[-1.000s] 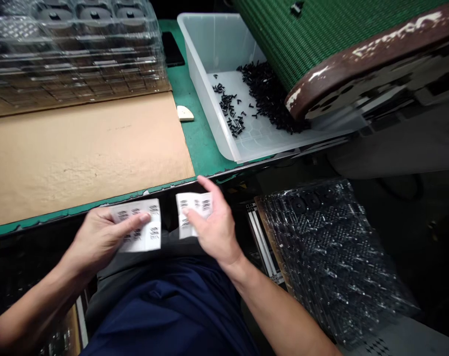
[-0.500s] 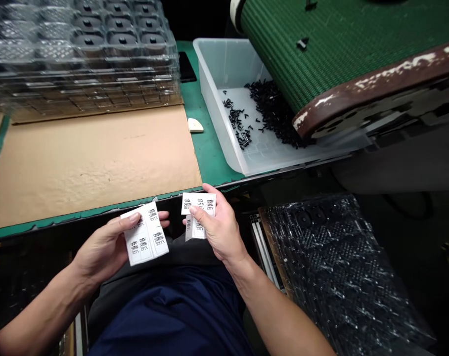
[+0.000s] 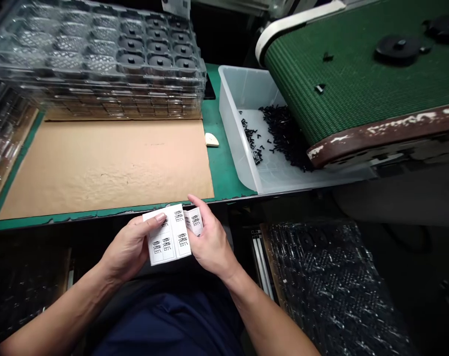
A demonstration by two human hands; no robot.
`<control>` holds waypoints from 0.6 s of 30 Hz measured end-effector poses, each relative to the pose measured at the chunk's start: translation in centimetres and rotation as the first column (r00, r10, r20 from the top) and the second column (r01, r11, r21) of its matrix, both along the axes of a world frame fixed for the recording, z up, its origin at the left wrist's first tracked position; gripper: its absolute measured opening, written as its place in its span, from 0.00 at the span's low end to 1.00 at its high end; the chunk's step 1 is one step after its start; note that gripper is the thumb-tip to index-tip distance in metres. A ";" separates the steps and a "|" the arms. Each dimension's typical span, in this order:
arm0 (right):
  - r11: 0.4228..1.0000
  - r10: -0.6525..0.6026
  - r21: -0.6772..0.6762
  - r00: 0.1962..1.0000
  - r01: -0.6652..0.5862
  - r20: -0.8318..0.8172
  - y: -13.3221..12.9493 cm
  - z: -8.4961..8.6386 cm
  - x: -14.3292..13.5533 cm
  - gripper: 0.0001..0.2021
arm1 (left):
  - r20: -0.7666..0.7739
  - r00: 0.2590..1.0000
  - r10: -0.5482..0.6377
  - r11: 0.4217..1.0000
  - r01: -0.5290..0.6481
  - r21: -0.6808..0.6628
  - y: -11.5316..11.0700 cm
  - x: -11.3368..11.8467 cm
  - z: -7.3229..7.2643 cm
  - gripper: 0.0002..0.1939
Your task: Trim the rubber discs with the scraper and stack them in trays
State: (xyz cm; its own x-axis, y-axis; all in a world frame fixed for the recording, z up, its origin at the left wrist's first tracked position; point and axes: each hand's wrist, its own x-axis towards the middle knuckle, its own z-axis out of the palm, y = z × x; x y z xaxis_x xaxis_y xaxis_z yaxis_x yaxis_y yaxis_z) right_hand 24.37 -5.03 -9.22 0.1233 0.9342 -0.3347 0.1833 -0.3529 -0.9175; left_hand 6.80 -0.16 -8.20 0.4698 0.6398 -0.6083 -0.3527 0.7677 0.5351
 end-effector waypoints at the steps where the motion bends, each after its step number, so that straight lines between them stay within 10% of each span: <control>1: 1.000 0.012 -0.001 1.000 -0.012 -0.005 0.0 0.0 -0.1 0.37 | -0.012 1.000 0.018 1.000 -0.018 -0.012 0.0 0.0 -0.1 0.21; 11: 0.990 -0.027 0.130 0.982 0.052 -0.188 -0.5 -0.8 -0.5 0.40 | -0.070 0.976 0.208 0.977 -0.210 -0.024 0.1 -0.7 -0.1 0.18; 18: 0.868 -0.204 0.497 0.922 0.014 0.330 -1.0 1.1 -0.7 0.12 | -0.095 0.968 0.233 0.973 -0.232 0.024 0.3 -0.6 -0.3 0.18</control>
